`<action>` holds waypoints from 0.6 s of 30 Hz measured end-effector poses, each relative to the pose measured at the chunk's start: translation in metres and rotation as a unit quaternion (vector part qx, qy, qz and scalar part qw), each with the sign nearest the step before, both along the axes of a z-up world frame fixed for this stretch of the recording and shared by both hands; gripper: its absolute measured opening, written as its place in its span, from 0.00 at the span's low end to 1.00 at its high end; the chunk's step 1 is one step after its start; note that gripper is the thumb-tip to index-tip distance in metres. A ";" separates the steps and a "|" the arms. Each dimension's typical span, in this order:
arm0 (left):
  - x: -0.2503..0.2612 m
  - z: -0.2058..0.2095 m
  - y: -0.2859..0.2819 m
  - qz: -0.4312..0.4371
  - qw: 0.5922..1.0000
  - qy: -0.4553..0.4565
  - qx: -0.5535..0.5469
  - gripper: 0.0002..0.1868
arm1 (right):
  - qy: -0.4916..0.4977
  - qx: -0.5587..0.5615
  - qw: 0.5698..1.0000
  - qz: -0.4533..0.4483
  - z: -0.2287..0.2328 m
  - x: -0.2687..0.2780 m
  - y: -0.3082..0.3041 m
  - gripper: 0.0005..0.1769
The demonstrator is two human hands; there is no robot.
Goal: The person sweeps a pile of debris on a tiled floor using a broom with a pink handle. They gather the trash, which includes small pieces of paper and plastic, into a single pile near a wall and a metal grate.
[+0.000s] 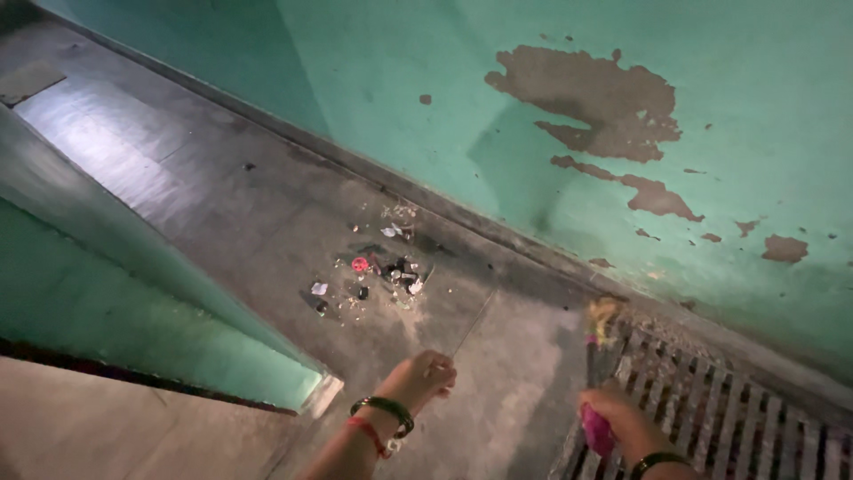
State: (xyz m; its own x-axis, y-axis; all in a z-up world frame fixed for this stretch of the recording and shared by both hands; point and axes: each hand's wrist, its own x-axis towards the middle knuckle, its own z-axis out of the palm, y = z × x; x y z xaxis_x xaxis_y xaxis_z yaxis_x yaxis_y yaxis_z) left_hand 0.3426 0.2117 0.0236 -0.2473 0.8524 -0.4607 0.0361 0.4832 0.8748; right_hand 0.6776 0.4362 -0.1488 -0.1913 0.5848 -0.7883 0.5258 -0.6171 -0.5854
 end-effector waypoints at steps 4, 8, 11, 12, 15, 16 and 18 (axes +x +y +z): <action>0.006 0.008 0.001 -0.009 0.999 0.012 -0.052 0.20 | -0.024 -0.027 0.999 0.024 0.009 0.006 -0.002 0.35; 0.010 0.020 0.011 -0.038 0.998 0.027 -0.050 0.20 | 0.010 0.047 0.997 0.061 0.004 0.009 -0.024 0.30; -0.002 0.018 0.011 -0.027 1.000 0.004 0.008 0.20 | 0.008 -0.035 0.999 -0.015 0.004 0.008 -0.037 0.27; -0.008 0.017 0.009 -0.020 0.999 -0.003 0.025 0.20 | 0.026 -0.035 0.999 -0.016 0.006 0.003 -0.040 0.24; -0.026 0.011 0.002 -0.016 1.000 -0.004 0.016 0.19 | 0.064 -0.056 0.992 -0.089 0.015 -0.013 -0.057 0.22; -0.033 0.009 0.001 -0.008 1.000 -0.008 0.013 0.19 | 0.066 -0.073 0.982 -0.159 0.020 -0.011 -0.066 0.20; -0.044 -0.001 -0.004 0.007 1.000 -0.015 0.008 0.18 | 0.120 0.003 0.980 -0.159 0.024 -0.014 -0.074 0.19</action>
